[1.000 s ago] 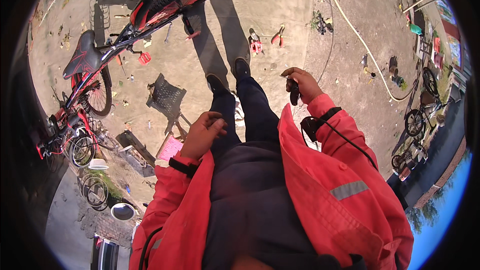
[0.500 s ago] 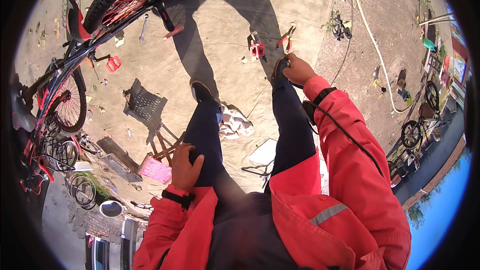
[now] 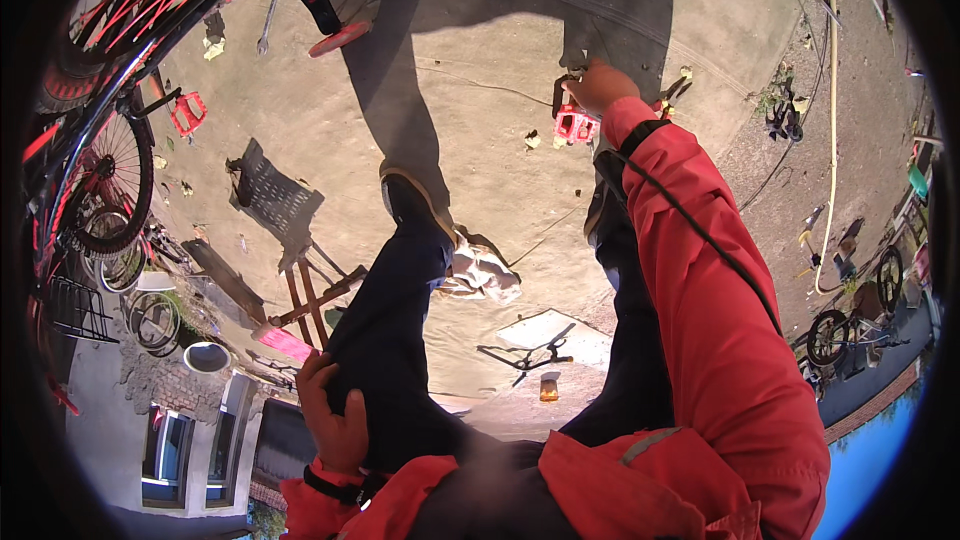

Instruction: The person removes a gear shifter from the bicycle handlebar, uses a screwdriver to adjust internal components, and reattaches the shifter. They then test the shifter by squeezing the lever and inspect the handlebar area.

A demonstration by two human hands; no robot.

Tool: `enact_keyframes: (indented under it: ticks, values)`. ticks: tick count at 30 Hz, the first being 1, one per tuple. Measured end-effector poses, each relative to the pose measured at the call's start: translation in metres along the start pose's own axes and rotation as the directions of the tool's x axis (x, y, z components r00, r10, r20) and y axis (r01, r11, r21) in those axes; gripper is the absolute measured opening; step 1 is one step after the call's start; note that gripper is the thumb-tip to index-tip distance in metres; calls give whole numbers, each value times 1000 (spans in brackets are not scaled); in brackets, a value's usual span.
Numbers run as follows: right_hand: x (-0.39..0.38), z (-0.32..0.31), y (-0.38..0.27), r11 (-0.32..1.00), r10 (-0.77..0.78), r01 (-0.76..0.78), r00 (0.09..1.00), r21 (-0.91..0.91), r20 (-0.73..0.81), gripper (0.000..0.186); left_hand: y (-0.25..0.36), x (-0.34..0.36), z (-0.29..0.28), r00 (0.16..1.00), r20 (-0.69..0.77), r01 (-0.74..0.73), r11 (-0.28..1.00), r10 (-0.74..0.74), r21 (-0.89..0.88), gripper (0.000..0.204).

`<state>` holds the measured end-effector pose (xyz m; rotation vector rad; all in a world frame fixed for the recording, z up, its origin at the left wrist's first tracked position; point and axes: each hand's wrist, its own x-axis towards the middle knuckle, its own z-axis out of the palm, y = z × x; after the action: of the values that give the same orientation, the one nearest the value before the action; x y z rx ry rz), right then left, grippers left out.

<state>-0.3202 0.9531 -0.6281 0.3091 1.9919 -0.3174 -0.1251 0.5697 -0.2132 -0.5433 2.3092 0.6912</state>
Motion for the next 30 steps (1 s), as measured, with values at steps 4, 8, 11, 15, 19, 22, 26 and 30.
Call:
enact_keyframes:
  ticks: [4,8,11,15,19,22,26,30]
  values:
    - [-15,-13,-3,993,-113,110,991,-53,-76,54,3,-6,1,1000,-24,17,999,-19,-45,36]
    - [-85,-62,8,972,-230,214,948,-94,-222,43,0,-17,2,1000,-26,12,998,-14,-59,35]
    - [-161,-109,16,976,-216,205,917,-69,-335,42,-3,-30,5,999,-50,0,996,-5,-89,36]
    - [-264,-170,24,955,-139,239,885,177,-444,42,9,-58,6,993,-113,-36,989,20,-142,34]
    - [-371,-205,16,707,-56,217,966,673,-252,35,54,-100,-6,992,-100,33,919,-78,-394,32]
    - [-452,-212,-11,458,-276,205,958,865,-81,36,95,-130,-25,992,-2,78,611,-129,-788,28]
    - [-547,-198,-77,333,-499,166,866,928,24,39,119,-161,-85,986,-158,-133,298,-60,-945,33]
    - [-626,-177,-149,501,-709,399,698,768,99,40,101,-197,-152,987,-156,-154,-50,32,-987,40]
